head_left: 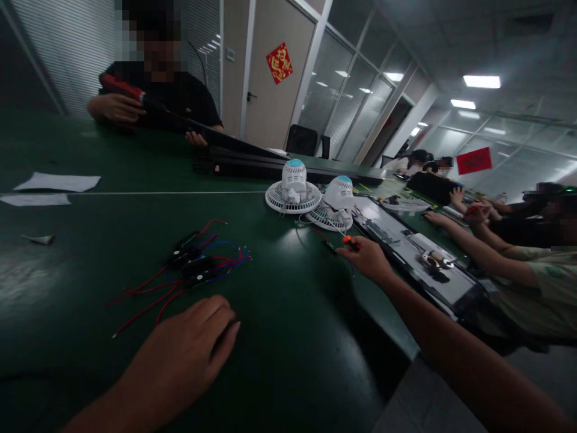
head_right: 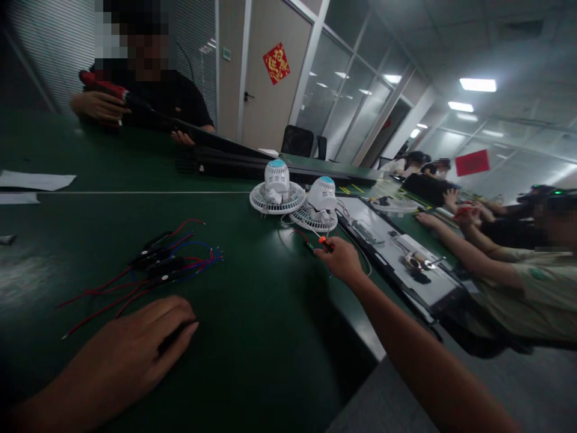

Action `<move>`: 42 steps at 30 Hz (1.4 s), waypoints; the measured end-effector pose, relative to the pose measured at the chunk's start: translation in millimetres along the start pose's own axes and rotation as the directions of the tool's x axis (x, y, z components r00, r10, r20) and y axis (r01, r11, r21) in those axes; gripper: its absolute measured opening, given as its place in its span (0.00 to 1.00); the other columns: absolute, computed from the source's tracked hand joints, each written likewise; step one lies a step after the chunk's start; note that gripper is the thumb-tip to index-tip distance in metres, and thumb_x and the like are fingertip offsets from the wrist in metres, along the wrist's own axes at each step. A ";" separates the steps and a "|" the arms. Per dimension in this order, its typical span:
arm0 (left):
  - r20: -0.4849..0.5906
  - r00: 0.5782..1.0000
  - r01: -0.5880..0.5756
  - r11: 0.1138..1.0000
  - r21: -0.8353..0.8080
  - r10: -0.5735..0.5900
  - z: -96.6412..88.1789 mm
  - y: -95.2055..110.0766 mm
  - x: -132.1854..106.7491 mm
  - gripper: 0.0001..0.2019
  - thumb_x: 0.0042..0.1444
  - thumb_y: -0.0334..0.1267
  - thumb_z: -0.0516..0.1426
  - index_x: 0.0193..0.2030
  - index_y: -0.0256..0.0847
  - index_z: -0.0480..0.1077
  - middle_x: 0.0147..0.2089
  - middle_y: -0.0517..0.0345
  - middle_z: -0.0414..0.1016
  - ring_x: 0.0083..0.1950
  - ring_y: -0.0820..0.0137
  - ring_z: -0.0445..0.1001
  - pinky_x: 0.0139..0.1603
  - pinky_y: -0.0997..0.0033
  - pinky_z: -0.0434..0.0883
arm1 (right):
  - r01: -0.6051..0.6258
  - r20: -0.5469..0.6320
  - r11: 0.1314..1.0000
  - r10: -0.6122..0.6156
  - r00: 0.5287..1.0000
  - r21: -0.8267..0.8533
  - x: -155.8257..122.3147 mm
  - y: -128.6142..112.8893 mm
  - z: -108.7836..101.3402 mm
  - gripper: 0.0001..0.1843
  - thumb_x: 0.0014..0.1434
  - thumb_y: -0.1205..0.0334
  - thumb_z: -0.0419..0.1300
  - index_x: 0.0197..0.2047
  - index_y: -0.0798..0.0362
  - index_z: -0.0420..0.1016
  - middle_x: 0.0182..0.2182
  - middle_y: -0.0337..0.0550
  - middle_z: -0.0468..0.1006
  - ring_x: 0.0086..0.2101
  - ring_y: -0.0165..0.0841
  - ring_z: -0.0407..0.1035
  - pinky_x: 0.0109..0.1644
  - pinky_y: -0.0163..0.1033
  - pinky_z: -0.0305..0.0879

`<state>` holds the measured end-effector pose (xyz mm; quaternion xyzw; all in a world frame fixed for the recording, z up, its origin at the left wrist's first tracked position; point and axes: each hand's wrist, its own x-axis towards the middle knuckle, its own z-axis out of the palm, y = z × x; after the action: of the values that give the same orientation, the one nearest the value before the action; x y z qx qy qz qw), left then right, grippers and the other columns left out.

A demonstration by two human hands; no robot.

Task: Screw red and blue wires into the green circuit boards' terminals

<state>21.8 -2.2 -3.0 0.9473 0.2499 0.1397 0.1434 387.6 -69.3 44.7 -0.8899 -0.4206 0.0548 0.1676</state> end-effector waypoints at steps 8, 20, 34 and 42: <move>-0.034 0.999 -0.027 0.986 -0.165 0.021 -3.4 16.7 -6.8 0.15 0.65 0.38 0.45 0.30 0.41 0.67 0.29 0.58 0.70 0.27 0.68 0.72 0.29 0.67 0.68 | 0.003 0.070 0.992 0.005 0.998 -0.125 5.8 -25.1 22.1 0.17 0.64 0.59 0.60 0.56 0.51 0.71 0.53 0.48 0.73 0.47 0.40 0.73 0.47 0.50 0.71; 0.141 0.928 0.358 0.722 -0.591 -0.345 -9.8 22.0 -1.6 0.22 0.63 0.57 0.44 0.32 0.44 0.68 0.27 0.61 0.69 0.28 0.67 0.71 0.28 0.68 0.66 | 0.101 0.251 0.904 -0.221 0.942 0.415 -71.8 -93.0 33.2 0.16 0.64 0.59 0.60 0.54 0.54 0.71 0.50 0.47 0.76 0.43 0.38 0.74 0.44 0.49 0.73; 0.069 0.869 0.338 0.486 -0.806 -0.490 -9.8 23.0 2.2 0.14 0.66 0.49 0.45 0.33 0.45 0.60 0.22 0.68 0.65 0.21 0.73 0.67 0.23 0.73 0.63 | -0.228 0.375 0.411 -0.323 0.869 0.882 -131.2 -136.4 78.9 0.10 0.64 0.60 0.60 0.47 0.56 0.73 0.38 0.41 0.77 0.30 0.29 0.73 0.31 0.38 0.72; 0.089 0.892 0.339 0.527 -0.779 -0.442 -3.9 20.9 9.2 0.07 0.61 0.42 0.53 0.36 0.42 0.66 0.25 0.64 0.67 0.26 0.71 0.66 0.28 0.70 0.62 | -0.191 0.202 0.085 -0.142 0.969 0.978 -100.1 -113.6 89.5 0.13 0.66 0.57 0.58 0.50 0.55 0.71 0.38 0.40 0.76 0.28 0.28 0.71 0.28 0.36 0.70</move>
<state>37.3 -14.1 9.5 0.6995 0.3784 0.2542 0.5504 219.2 -56.5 -4.5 -0.5335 -0.2741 0.4365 0.6706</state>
